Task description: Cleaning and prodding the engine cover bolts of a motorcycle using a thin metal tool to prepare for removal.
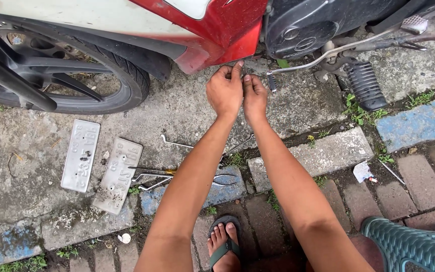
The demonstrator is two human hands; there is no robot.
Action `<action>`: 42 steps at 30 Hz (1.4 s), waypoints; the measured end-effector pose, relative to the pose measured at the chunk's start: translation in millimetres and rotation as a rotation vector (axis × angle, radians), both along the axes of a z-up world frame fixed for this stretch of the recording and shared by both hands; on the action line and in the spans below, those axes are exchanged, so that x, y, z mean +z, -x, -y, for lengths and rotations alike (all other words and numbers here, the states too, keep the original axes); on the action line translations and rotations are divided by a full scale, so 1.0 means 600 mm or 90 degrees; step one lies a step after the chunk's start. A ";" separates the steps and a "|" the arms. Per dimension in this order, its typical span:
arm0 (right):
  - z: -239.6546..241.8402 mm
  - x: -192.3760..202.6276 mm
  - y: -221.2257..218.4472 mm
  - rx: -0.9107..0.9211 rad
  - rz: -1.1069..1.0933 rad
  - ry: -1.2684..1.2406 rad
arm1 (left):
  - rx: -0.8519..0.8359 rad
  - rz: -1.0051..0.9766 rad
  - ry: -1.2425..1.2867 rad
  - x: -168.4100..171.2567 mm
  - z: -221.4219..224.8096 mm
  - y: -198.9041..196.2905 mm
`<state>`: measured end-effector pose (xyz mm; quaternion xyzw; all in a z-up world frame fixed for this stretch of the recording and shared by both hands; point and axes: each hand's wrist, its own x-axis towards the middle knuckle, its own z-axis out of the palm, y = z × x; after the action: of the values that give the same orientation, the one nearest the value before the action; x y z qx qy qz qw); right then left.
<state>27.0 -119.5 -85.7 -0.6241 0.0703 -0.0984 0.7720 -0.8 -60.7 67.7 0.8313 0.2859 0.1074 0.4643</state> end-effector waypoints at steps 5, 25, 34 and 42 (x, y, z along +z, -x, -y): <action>-0.066 0.035 0.025 0.015 -0.051 -0.174 | -0.031 -0.062 -0.004 0.004 -0.031 0.007; -0.105 0.184 0.145 0.120 -0.322 -0.401 | 0.101 -0.024 0.127 -0.087 -0.219 0.044; 0.039 0.063 0.099 -0.112 -0.050 0.320 | -0.202 0.004 0.087 -0.082 -0.123 0.021; 0.087 0.089 0.061 -0.090 0.154 0.403 | -0.166 0.046 0.072 -0.056 -0.049 -0.007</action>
<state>-9.6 -172.0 -32.3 -0.8102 -0.0126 -0.2414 0.5340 3.7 -31.4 34.0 0.8296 0.1641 0.0598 0.5304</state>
